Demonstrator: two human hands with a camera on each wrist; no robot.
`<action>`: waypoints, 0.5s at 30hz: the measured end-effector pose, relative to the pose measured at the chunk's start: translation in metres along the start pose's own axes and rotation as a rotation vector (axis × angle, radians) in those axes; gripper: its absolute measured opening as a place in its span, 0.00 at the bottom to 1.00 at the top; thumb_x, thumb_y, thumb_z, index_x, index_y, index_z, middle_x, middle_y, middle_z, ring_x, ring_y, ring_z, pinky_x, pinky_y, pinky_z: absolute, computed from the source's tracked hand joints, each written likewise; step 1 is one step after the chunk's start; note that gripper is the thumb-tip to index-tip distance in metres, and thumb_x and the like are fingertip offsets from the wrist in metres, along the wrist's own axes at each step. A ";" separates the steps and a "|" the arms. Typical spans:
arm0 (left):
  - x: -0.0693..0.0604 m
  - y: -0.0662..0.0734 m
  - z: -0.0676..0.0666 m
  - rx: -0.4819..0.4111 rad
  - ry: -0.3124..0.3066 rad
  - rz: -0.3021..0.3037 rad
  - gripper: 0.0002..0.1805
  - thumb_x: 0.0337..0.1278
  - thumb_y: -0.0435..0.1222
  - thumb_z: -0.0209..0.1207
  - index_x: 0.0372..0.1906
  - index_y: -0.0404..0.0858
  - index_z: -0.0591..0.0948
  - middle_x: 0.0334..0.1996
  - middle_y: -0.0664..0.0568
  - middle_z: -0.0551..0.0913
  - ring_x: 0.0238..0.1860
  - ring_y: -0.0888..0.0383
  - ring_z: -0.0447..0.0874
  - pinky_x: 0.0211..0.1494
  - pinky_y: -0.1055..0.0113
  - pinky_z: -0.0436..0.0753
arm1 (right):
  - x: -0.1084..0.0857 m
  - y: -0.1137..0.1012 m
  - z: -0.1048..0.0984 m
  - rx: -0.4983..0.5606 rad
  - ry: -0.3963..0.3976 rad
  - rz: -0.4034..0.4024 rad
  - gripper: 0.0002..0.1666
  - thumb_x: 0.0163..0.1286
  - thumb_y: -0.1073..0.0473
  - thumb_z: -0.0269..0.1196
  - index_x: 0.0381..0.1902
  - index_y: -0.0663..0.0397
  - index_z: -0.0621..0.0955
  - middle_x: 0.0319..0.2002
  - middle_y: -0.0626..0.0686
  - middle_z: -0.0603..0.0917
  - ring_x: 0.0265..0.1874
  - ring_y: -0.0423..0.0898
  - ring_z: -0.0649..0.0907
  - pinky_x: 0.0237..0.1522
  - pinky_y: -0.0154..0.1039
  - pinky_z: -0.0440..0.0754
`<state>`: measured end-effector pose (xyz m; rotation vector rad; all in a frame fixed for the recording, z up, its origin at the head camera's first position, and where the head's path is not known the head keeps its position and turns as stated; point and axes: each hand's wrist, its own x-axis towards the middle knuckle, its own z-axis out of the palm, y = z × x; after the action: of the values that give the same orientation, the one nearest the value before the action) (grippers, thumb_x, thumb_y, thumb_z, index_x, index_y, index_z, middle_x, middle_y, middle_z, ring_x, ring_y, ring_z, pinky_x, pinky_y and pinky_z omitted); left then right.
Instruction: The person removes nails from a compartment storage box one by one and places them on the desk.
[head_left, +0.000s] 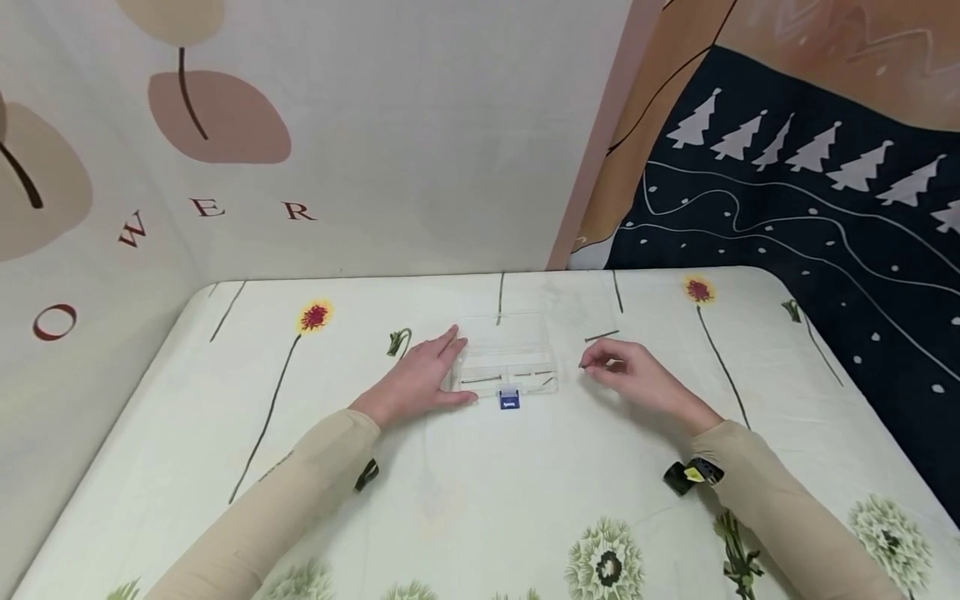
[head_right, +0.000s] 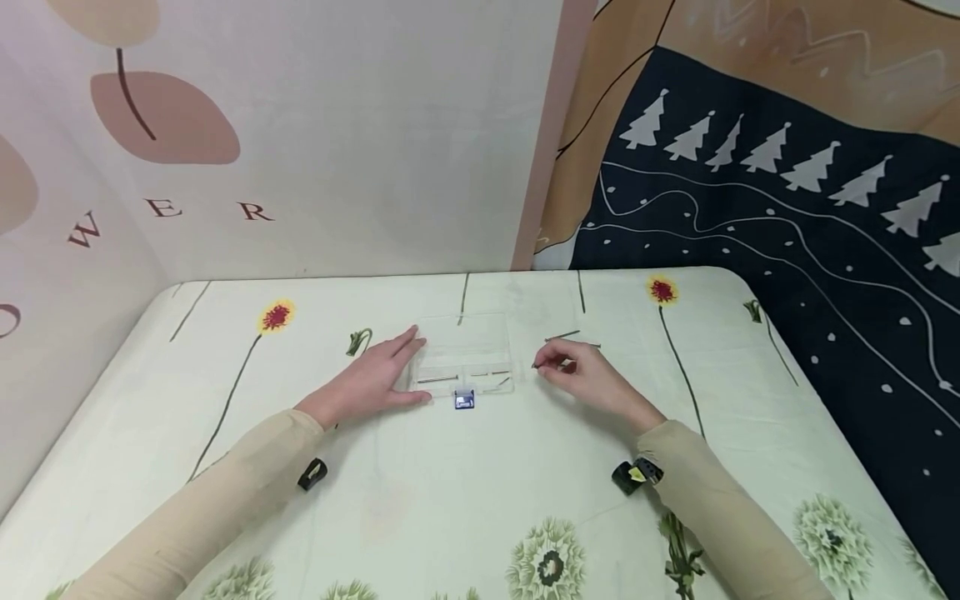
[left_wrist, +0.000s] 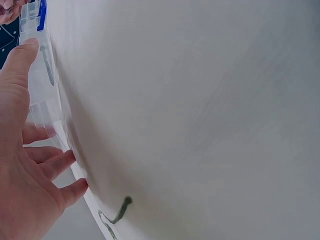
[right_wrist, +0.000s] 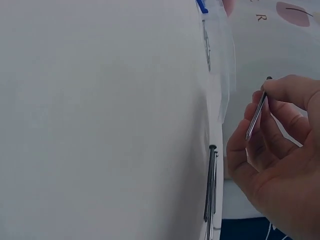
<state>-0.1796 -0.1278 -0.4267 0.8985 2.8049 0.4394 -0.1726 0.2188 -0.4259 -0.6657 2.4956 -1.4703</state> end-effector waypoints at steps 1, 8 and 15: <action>0.000 0.000 0.000 0.001 -0.001 -0.001 0.50 0.57 0.60 0.60 0.72 0.29 0.60 0.73 0.35 0.51 0.68 0.38 0.60 0.69 0.48 0.61 | -0.001 0.002 -0.001 -0.008 -0.001 0.001 0.04 0.68 0.69 0.61 0.39 0.63 0.81 0.39 0.53 0.81 0.39 0.45 0.77 0.42 0.36 0.79; -0.001 0.000 0.002 0.010 -0.002 -0.004 0.50 0.57 0.61 0.59 0.72 0.29 0.60 0.73 0.35 0.51 0.68 0.38 0.60 0.69 0.48 0.61 | -0.008 0.009 -0.011 -0.039 -0.043 0.021 0.05 0.67 0.69 0.61 0.39 0.62 0.82 0.40 0.54 0.82 0.40 0.46 0.78 0.48 0.37 0.77; -0.001 0.000 0.001 0.017 -0.009 -0.009 0.50 0.57 0.61 0.58 0.72 0.29 0.59 0.73 0.35 0.50 0.69 0.39 0.58 0.70 0.48 0.60 | -0.016 0.013 -0.025 -0.132 -0.021 0.062 0.06 0.68 0.69 0.60 0.41 0.62 0.82 0.41 0.54 0.83 0.41 0.45 0.80 0.48 0.35 0.78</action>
<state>-0.1784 -0.1279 -0.4275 0.8891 2.8072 0.4102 -0.1714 0.2509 -0.4256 -0.6163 2.5900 -1.2794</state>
